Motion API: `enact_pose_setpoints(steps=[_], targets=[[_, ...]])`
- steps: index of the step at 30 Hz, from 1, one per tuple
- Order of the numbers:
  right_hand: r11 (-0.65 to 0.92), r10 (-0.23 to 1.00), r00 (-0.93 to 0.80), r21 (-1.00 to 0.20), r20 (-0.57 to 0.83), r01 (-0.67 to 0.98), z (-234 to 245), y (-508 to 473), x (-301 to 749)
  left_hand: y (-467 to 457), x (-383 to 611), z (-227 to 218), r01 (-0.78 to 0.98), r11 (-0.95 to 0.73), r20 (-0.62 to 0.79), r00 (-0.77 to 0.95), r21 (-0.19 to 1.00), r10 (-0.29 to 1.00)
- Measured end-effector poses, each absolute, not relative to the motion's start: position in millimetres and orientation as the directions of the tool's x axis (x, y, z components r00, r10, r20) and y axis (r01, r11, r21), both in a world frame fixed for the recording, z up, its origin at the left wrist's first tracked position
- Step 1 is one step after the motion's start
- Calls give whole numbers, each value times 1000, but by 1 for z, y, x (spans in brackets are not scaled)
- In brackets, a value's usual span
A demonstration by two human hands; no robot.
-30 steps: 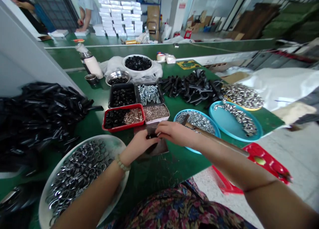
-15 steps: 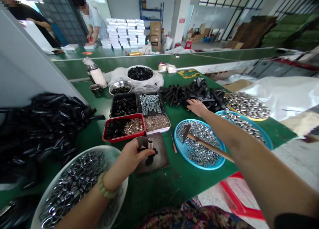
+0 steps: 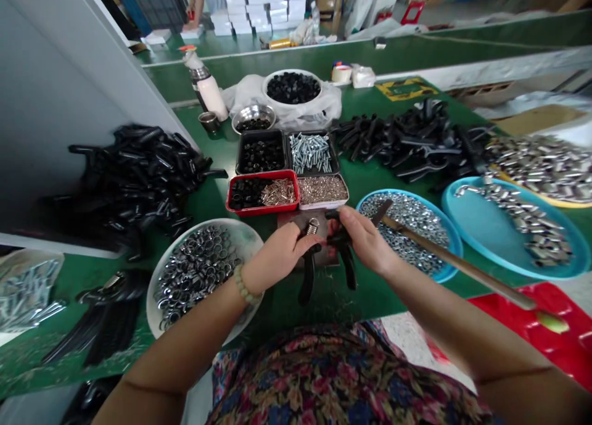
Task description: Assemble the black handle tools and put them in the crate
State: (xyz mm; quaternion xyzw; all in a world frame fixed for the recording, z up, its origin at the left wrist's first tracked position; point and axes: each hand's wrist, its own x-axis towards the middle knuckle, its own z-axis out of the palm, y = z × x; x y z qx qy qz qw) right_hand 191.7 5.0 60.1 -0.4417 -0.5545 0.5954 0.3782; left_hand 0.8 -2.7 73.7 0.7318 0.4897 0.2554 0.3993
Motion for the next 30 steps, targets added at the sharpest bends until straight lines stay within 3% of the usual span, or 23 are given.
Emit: enact_pose_setpoints(steps=[3,6,9,14,16,19,22,25,28,30], targets=[[-236,913,-338,-971,-230,23,62,-3,184,-8,-1,73,550,-210,-29,394,809,919],[-236,918,-314,-970,-242,59,63,-4,181,-11,-3,69,594,-251,-5,394,764,919],[-171,935,-286,-972,-212,161,66,-5,180,-12,-4,66,695,-285,-11,389,660,921],[91,936,-351,-934,-38,345,76,-2,175,-14,-4,70,760,-371,-28,454,534,891],[128,936,-352,-933,2,335,78,-2,171,-17,-3,73,754,-360,-23,444,549,896],[63,959,-285,-966,-11,252,74,-8,162,-19,-1,73,749,-321,1,393,580,919],[-2,989,-145,-985,-28,174,60,-21,152,-20,4,68,760,-299,3,364,577,932],[32,999,-36,-987,26,156,48,-26,148,-18,4,65,769,-284,-18,358,573,934],[55,980,-200,-985,23,160,42,-4,154,-15,-10,74,733,-261,-32,359,628,933],[165,935,-344,-962,82,220,41,29,158,-15,-24,83,660,-270,5,374,701,927]])
